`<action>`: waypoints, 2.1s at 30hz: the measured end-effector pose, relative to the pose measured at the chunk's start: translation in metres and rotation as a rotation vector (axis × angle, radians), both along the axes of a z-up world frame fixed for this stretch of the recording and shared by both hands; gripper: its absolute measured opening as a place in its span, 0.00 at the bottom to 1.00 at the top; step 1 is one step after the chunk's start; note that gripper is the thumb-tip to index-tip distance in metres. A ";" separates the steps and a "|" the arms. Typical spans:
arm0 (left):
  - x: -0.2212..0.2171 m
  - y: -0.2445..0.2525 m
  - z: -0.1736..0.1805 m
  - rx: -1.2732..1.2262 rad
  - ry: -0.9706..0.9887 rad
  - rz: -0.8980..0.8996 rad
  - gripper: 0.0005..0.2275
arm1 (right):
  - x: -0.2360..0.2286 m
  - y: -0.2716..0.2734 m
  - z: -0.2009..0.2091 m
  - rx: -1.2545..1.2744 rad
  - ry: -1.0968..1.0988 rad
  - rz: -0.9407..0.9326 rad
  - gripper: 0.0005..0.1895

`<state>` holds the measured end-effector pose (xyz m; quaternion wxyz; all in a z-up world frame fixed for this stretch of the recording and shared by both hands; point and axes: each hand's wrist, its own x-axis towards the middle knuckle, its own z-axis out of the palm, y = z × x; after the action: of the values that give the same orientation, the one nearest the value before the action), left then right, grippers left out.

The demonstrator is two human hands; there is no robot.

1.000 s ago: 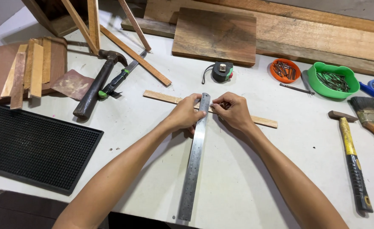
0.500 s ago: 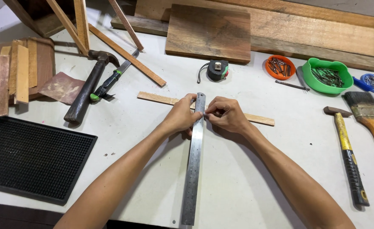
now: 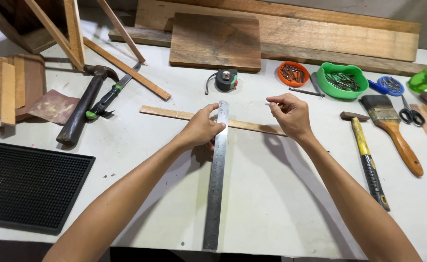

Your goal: The recorder uses a tape measure and a ruler to measure and mark thin wooden strips on a workbench.

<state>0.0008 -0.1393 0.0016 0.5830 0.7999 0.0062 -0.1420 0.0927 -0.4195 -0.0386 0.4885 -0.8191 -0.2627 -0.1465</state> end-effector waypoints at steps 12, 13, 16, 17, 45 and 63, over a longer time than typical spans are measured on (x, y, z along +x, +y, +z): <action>0.018 -0.073 -0.002 0.141 0.044 -0.023 0.30 | -0.015 0.003 -0.023 -0.170 -0.004 0.090 0.06; 0.019 -0.073 -0.003 0.143 0.045 -0.021 0.30 | -0.012 0.004 -0.023 -0.168 -0.004 0.092 0.06; 0.020 -0.074 -0.006 0.157 0.076 -0.032 0.29 | -0.007 0.007 -0.028 -0.188 0.007 0.102 0.05; 0.020 -0.075 -0.005 0.149 0.082 -0.033 0.29 | -0.007 0.006 -0.029 -0.164 0.037 0.102 0.05; 0.017 -0.070 0.000 0.094 0.117 -0.031 0.29 | -0.001 0.010 -0.039 -0.066 0.112 0.061 0.04; 0.010 -0.061 -0.020 -0.004 -0.002 0.007 0.28 | -0.008 -0.018 -0.028 -0.400 0.015 -0.101 0.12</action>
<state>0.0111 -0.2005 -0.0188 0.5853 0.7987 0.0083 -0.1394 0.0848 -0.4373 -0.0670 0.3103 -0.9129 -0.2415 -0.1098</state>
